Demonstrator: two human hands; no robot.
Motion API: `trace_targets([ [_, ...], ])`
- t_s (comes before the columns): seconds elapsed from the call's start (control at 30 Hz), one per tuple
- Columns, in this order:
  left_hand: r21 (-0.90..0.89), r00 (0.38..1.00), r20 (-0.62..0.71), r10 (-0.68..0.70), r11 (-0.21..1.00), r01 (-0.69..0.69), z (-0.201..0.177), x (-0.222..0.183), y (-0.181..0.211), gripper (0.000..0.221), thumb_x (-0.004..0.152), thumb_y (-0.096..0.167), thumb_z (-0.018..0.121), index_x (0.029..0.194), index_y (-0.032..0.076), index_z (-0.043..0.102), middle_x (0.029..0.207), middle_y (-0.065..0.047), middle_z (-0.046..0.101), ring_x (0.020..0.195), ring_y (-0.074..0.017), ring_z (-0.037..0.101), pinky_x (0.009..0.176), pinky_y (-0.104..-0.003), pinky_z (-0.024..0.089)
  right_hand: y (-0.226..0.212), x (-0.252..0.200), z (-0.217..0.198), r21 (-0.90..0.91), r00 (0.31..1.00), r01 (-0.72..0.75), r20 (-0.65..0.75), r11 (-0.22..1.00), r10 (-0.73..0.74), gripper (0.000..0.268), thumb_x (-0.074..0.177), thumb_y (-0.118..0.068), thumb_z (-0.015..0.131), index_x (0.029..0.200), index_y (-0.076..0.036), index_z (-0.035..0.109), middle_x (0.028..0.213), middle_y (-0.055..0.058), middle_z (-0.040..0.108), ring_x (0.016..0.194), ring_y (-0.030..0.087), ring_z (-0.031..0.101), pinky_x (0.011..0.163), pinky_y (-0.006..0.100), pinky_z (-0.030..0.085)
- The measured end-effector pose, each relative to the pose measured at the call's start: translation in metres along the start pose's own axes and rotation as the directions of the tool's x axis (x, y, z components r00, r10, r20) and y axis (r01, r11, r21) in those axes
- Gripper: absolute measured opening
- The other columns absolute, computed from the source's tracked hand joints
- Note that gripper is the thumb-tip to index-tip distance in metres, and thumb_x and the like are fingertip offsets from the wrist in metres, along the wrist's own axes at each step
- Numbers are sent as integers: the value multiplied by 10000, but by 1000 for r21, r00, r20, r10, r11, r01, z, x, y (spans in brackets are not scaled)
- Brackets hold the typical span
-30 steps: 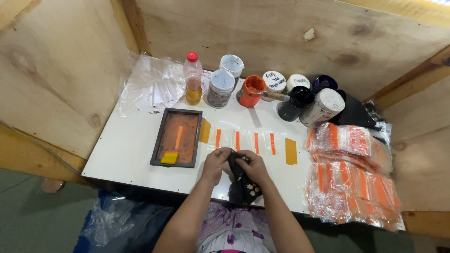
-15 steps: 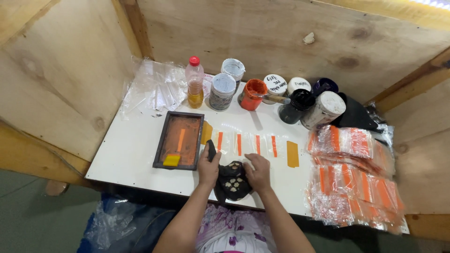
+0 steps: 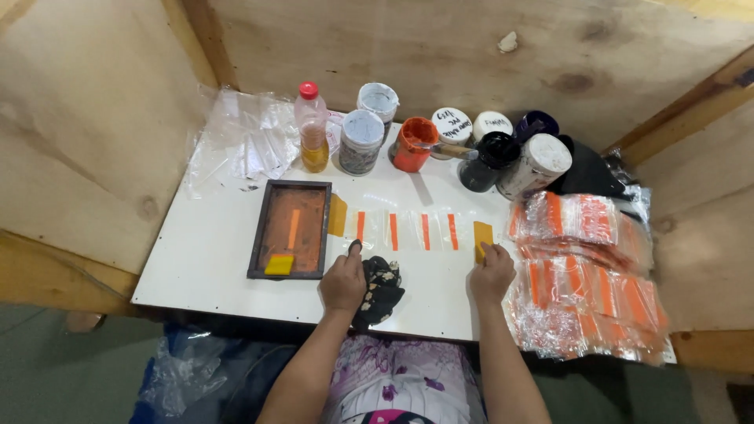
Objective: Arranging small orange strips and using a screen printing frame to process them with ink.
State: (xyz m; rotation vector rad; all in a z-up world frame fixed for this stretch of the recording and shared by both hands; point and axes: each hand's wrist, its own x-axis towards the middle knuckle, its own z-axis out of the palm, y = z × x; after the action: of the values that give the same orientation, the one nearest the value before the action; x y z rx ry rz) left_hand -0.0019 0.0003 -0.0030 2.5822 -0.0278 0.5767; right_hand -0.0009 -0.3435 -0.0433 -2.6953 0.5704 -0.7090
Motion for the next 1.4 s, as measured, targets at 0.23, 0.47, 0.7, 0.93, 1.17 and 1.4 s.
trace_targets([
  [0.23,23,998,-31,53,998,-52,6,-2,-6,290,1013,268,503,1222,290,704,642,31,550,506,-142,610,432,-272,516,-30,-6,-20,-294,975,222,59,930,-214,357,1000,-60,552,1217,-295,711,1323,25,604,1196,250,597,996,390,458],
  [0.47,1,999,-6,33,999,-33,4,0,-5,308,1016,223,494,1233,270,708,662,6,551,511,-160,604,446,-278,518,-29,-1,-28,-321,983,154,148,934,-111,448,931,-32,540,1141,-358,765,1379,35,607,1316,300,526,1083,495,332],
  [0.7,-11,967,243,-81,996,86,-14,10,5,386,1012,188,470,1362,227,627,798,-35,618,625,-205,656,507,-327,549,-17,3,-20,-219,998,-25,59,975,39,553,846,43,530,1256,-261,744,1403,157,594,1314,396,500,1054,557,285],
  [0.93,126,813,568,-129,990,69,-20,40,5,445,1002,163,493,1436,186,586,958,-115,632,832,-270,686,623,-388,604,-106,-25,23,13,916,398,40,917,-398,414,970,-100,478,1230,-317,716,1144,27,644,1043,244,612,853,380,426],
  [1.17,243,818,571,-67,966,-90,-42,54,-10,478,965,81,523,1432,161,589,952,-183,623,886,-356,671,650,-467,617,-217,-46,-15,157,565,368,745,916,-355,527,1032,-249,403,1547,-359,373,1041,89,707,983,317,715,852,483,543],
  [1.4,199,816,558,148,931,-306,-32,51,-16,450,973,114,518,1394,243,612,902,-116,574,864,-306,614,666,-452,574,-239,-51,-23,77,494,538,778,840,-388,547,1011,-198,367,1543,-322,387,966,71,676,857,293,737,694,442,572],
])
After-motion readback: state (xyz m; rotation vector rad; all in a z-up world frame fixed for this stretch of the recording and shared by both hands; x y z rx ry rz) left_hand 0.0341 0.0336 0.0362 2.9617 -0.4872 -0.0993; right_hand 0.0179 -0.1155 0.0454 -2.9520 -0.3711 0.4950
